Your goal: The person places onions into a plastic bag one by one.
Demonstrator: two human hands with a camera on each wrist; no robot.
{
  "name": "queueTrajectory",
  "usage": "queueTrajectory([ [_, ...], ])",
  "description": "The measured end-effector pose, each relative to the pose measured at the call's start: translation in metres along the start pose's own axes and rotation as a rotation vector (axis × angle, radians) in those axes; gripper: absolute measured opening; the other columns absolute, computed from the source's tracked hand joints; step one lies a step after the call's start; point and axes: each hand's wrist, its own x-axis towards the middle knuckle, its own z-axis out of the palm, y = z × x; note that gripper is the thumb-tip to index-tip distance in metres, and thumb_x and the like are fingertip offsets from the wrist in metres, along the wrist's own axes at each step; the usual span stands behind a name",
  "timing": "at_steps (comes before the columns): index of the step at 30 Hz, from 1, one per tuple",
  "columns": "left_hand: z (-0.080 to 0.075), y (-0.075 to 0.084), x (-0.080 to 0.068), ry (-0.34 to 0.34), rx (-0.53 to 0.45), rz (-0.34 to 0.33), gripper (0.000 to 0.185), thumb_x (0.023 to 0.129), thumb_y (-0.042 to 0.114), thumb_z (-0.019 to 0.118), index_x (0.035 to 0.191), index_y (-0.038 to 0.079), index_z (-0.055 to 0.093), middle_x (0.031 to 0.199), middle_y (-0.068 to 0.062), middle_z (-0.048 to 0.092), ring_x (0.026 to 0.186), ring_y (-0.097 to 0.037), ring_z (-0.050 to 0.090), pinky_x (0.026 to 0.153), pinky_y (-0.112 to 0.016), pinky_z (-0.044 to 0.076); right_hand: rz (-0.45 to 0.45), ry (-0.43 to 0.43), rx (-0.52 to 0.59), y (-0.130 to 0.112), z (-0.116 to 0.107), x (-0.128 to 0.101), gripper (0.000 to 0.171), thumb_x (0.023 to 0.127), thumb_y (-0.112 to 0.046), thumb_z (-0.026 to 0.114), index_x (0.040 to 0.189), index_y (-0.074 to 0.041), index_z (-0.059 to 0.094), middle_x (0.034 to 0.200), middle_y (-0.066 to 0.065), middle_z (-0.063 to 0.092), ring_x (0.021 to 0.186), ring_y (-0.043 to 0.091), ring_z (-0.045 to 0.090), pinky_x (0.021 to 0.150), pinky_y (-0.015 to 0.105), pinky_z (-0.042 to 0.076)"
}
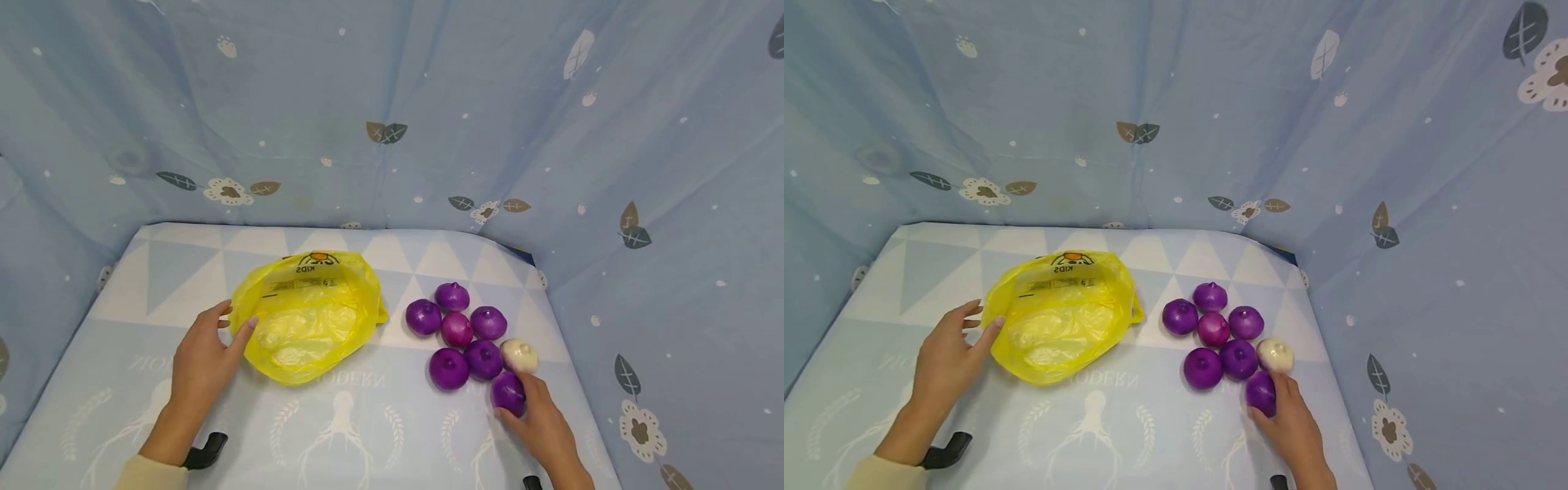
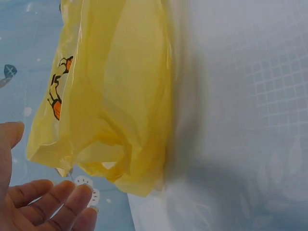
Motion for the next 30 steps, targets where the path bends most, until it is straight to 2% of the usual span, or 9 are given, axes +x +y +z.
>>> queueTrajectory([
  [5, 0.0037, -0.0008, 0.0007, 0.066, 0.02, 0.052, 0.057, 0.099, 0.03, 0.075, 0.143, -0.002, 0.056, 0.125, -0.024, 0.064, 0.106, -0.042, 0.064, 0.079, -0.058, 0.052, -0.015, 0.013, 0.009, 0.0, 0.0015, -0.002, 0.09, 0.085, -0.027, 0.089, 0.155, 0.0, 0.039, 0.146, 0.03, 0.048, 0.128, 0.053, 0.055, 0.097, 0.068, 0.048],
  [12, 0.0072, -0.0046, 0.0022, 0.151, -0.032, 0.146, 0.039, 0.097, 0.021, 0.078, 0.127, -0.002, 0.068, 0.106, -0.017, 0.073, 0.087, -0.037, 0.071, 0.069, -0.055, 0.053, -0.005, 0.004, 0.013, 0.0019, 0.0032, -0.0025, 0.092, 0.086, -0.027, 0.088, 0.157, -0.001, 0.036, 0.149, 0.029, 0.045, 0.131, 0.053, 0.052, 0.098, 0.069, 0.046],
  [20, 0.0057, -0.0066, 0.0036, 0.158, -0.017, 0.172, 0.029, 0.097, 0.014, 0.077, 0.118, -0.005, 0.071, 0.103, -0.02, 0.074, 0.086, -0.038, 0.07, 0.072, -0.057, 0.054, -0.011, 0.022, 0.04, 0.0015, 0.0046, -0.0023, 0.09, 0.086, -0.024, 0.088, 0.157, 0.0, 0.038, 0.149, 0.03, 0.047, 0.133, 0.053, 0.051, 0.1, 0.069, 0.045],
  [30, 0.0015, -0.0079, 0.0035, 0.146, -0.041, 0.165, 0.021, 0.097, 0.011, 0.076, 0.113, -0.003, 0.074, 0.098, -0.02, 0.074, 0.086, -0.04, 0.07, 0.077, -0.059, 0.054, -0.014, 0.043, 0.05, 0.0026, 0.0062, -0.0027, 0.088, 0.086, -0.028, 0.088, 0.154, 0.002, 0.042, 0.147, 0.029, 0.05, 0.132, 0.051, 0.052, 0.1, 0.068, 0.045],
])
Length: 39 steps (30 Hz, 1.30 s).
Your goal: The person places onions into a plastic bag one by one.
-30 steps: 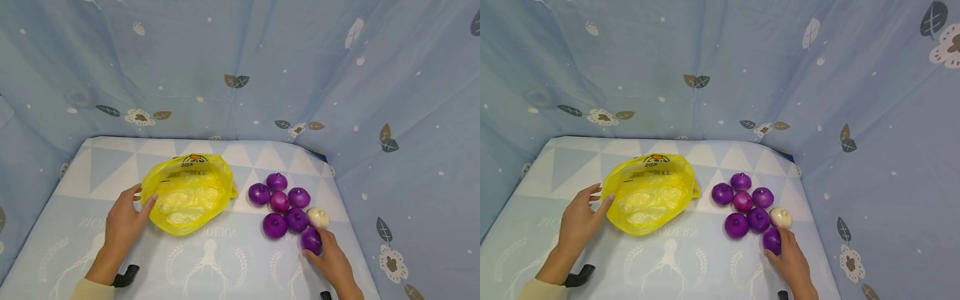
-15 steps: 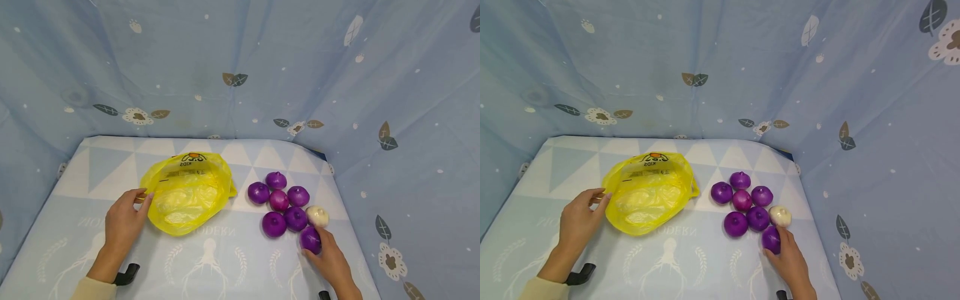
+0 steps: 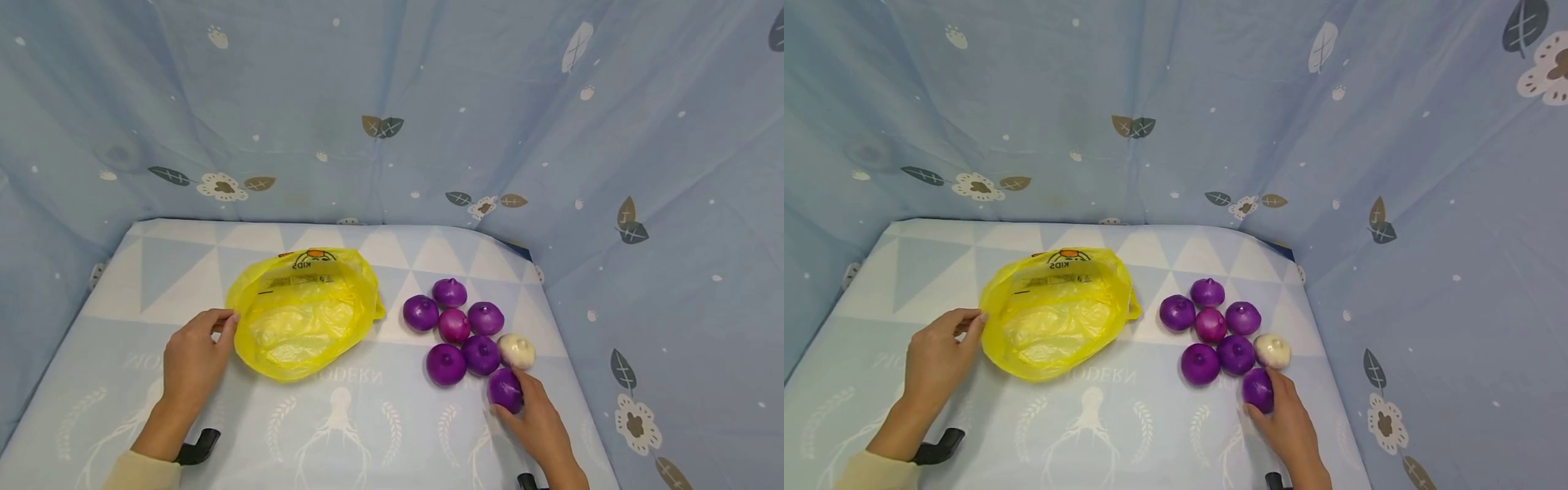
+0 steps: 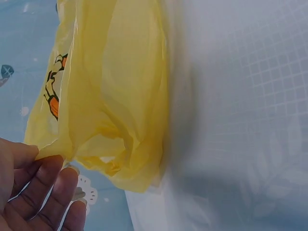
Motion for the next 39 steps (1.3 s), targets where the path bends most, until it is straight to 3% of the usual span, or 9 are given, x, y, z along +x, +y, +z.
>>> queueTrajectory([
  [10, -0.001, 0.002, 0.002, -0.026, -0.023, -0.035, 0.023, 0.1, 0.012, 0.072, 0.116, -0.005, 0.073, 0.101, -0.022, 0.075, 0.093, -0.043, 0.071, 0.082, -0.06, 0.054, 0.017, -0.016, 0.014, 0.0, 0.002, 0.001, 0.088, 0.088, -0.035, 0.087, 0.153, 0.005, 0.043, 0.146, 0.031, 0.051, 0.131, 0.051, 0.053, 0.102, 0.067, 0.045],
  [27, 0.001, -0.001, 0.003, -0.017, -0.055, -0.021, 0.021, 0.101, 0.015, 0.073, 0.112, -0.002, 0.075, 0.099, -0.021, 0.076, 0.092, -0.042, 0.072, 0.077, -0.06, 0.056, 0.097, -0.091, 0.022, -0.013, -0.008, 0.0, 0.093, 0.089, -0.043, 0.084, 0.154, 0.007, 0.04, 0.149, 0.033, 0.049, 0.134, 0.052, 0.05, 0.106, 0.066, 0.043],
  [39, -0.001, 0.002, 0.003, 0.006, -0.066, -0.048, 0.02, 0.101, 0.015, 0.072, 0.111, -0.003, 0.075, 0.099, -0.019, 0.076, 0.09, -0.04, 0.073, 0.076, -0.058, 0.057, -0.02, -0.03, 0.007, -0.036, -0.02, 0.003, 0.088, 0.088, -0.038, 0.086, 0.154, 0.004, 0.044, 0.145, 0.03, 0.054, 0.129, 0.049, 0.056, 0.1, 0.065, 0.048],
])
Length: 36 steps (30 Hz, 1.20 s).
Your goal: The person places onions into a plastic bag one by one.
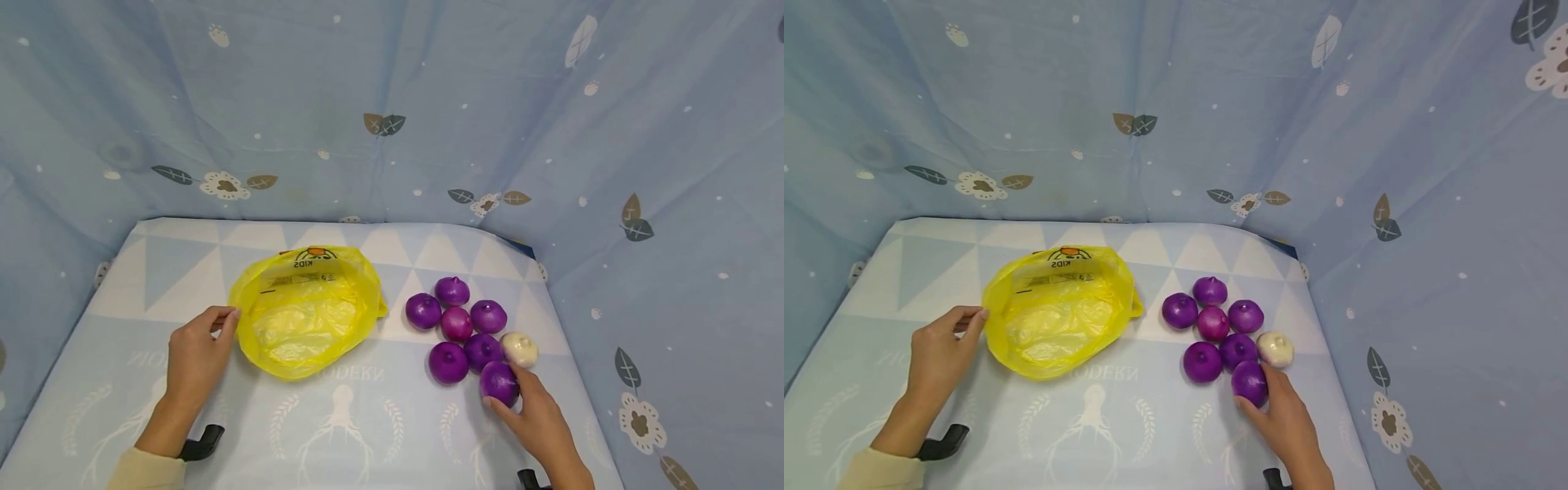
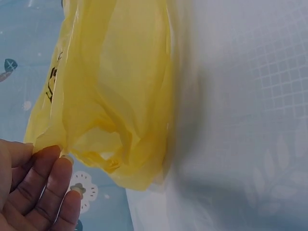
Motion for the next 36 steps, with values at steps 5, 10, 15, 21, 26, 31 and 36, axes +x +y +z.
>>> queueTrajectory([
  [5, -0.002, 0.001, 0.001, 0.001, -0.009, 0.002, 0.02, 0.101, 0.014, 0.072, 0.111, -0.003, 0.075, 0.098, -0.019, 0.076, 0.089, -0.04, 0.073, 0.076, -0.059, 0.056, -0.048, 0.008, -0.005, -0.013, -0.004, 0.005, 0.088, 0.089, -0.039, 0.086, 0.154, 0.002, 0.045, 0.148, 0.027, 0.053, 0.13, 0.047, 0.057, 0.1, 0.062, 0.05],
  [10, -0.001, 0.002, 0.001, -0.011, -0.014, -0.005, 0.02, 0.101, 0.013, 0.071, 0.111, -0.004, 0.074, 0.102, -0.022, 0.076, 0.091, -0.041, 0.072, 0.078, -0.059, 0.056, -0.082, -0.009, -0.008, -0.028, -0.008, 0.011, 0.084, 0.088, -0.04, 0.086, 0.151, 0.0, 0.048, 0.151, 0.024, 0.052, 0.132, 0.045, 0.056, 0.101, 0.061, 0.049],
  [15, 0.0, 0.003, 0.001, -0.014, -0.015, -0.006, 0.02, 0.102, 0.014, 0.071, 0.112, -0.003, 0.074, 0.103, -0.022, 0.076, 0.091, -0.041, 0.072, 0.078, -0.059, 0.056, -0.161, 0.001, -0.029, -0.044, -0.01, 0.018, 0.084, 0.086, -0.038, 0.088, 0.151, -0.001, 0.049, 0.148, 0.021, 0.055, 0.131, 0.042, 0.057, 0.1, 0.059, 0.051],
  [21, 0.0, 0.003, 0.001, -0.006, -0.02, -0.001, 0.02, 0.101, 0.014, 0.071, 0.111, -0.003, 0.074, 0.101, -0.022, 0.076, 0.089, -0.039, 0.072, 0.076, -0.058, 0.056, -0.271, -0.001, -0.048, -0.063, -0.012, 0.033, 0.087, 0.085, -0.042, 0.088, 0.152, -0.002, 0.049, 0.149, 0.017, 0.055, 0.134, 0.037, 0.056, 0.101, 0.055, 0.051],
  [26, 0.001, 0.005, -0.002, -0.014, -0.024, -0.003, 0.019, 0.101, 0.014, 0.072, 0.111, -0.003, 0.074, 0.1, -0.021, 0.076, 0.088, -0.039, 0.072, 0.076, -0.058, 0.056, -0.36, -0.029, -0.057, -0.08, -0.01, 0.042, 0.088, 0.086, -0.045, 0.087, 0.154, -0.005, 0.048, 0.15, 0.014, 0.056, 0.137, 0.035, 0.054, 0.106, 0.053, 0.049],
  [31, 0.001, 0.007, -0.004, -0.014, -0.028, -0.022, 0.021, 0.102, 0.015, 0.071, 0.112, -0.003, 0.074, 0.102, -0.021, 0.076, 0.089, -0.039, 0.072, 0.078, -0.058, 0.056, -0.444, -0.05, -0.087, -0.1, -0.009, 0.05, 0.084, 0.088, -0.047, 0.085, 0.153, -0.007, 0.05, 0.149, 0.011, 0.057, 0.133, 0.031, 0.058, 0.104, 0.049, 0.051],
  [36, 0.0, 0.008, -0.004, -0.009, -0.022, -0.04, 0.022, 0.102, 0.015, 0.071, 0.113, -0.003, 0.074, 0.103, -0.021, 0.076, 0.09, -0.039, 0.072, 0.079, -0.058, 0.056, -0.531, -0.041, -0.117, -0.119, -0.01, 0.059, 0.083, 0.087, -0.045, 0.086, 0.152, -0.006, 0.053, 0.148, 0.012, 0.057, 0.13, 0.029, 0.06, 0.1, 0.046, 0.054],
])
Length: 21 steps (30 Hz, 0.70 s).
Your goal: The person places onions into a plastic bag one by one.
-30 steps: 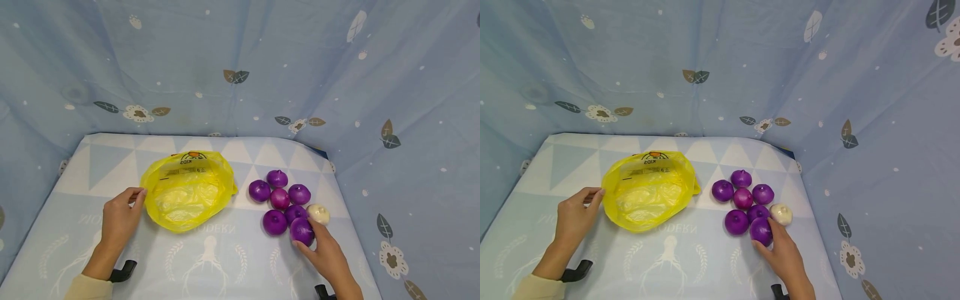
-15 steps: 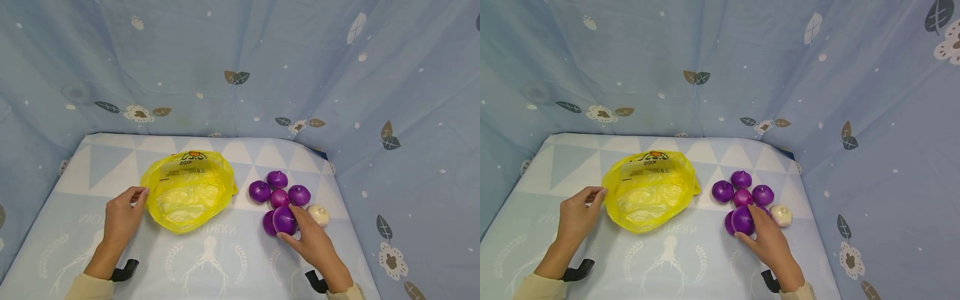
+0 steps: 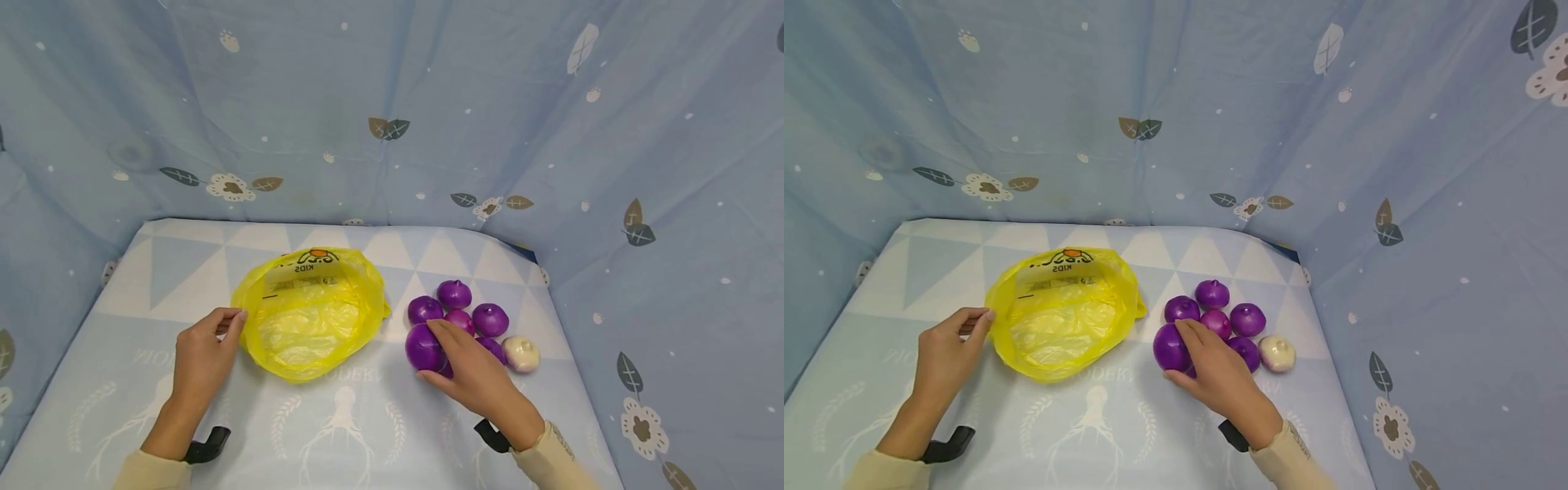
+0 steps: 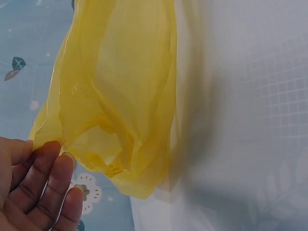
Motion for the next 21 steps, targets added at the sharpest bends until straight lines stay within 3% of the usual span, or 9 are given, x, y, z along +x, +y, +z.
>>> queueTrajectory([
  [14, 0.001, -0.001, 0.005, -0.008, -0.011, 0.035, 0.021, 0.102, 0.016, 0.071, 0.112, -0.002, 0.074, 0.102, -0.02, 0.076, 0.088, -0.037, 0.072, 0.077, -0.056, 0.057, -0.221, -0.035, -0.057, -0.026, -0.006, 0.052, 0.085, 0.091, -0.047, 0.082, 0.157, -0.008, 0.046, 0.152, 0.01, 0.055, 0.136, 0.026, 0.056, 0.103, 0.041, 0.052],
  [17, 0.0, -0.001, 0.006, -0.006, -0.008, 0.043, 0.02, 0.102, 0.017, 0.071, 0.111, -0.001, 0.075, 0.101, -0.019, 0.076, 0.087, -0.035, 0.073, 0.074, -0.049, 0.056, -0.268, -0.048, -0.047, -0.033, -0.004, 0.062, 0.085, 0.092, -0.046, 0.081, 0.158, -0.008, 0.044, 0.153, 0.011, 0.054, 0.137, 0.026, 0.055, 0.105, 0.041, 0.051],
  [21, 0.001, -0.003, 0.005, 0.002, -0.001, 0.053, 0.018, 0.1, 0.015, 0.073, 0.11, 0.0, 0.075, 0.099, -0.017, 0.077, 0.085, -0.034, 0.073, 0.07, -0.031, 0.052, -0.307, -0.068, -0.053, -0.04, -0.001, 0.072, 0.084, 0.093, -0.045, 0.08, 0.158, -0.007, 0.043, 0.154, 0.012, 0.052, 0.137, 0.028, 0.055, 0.106, 0.041, 0.05],
])
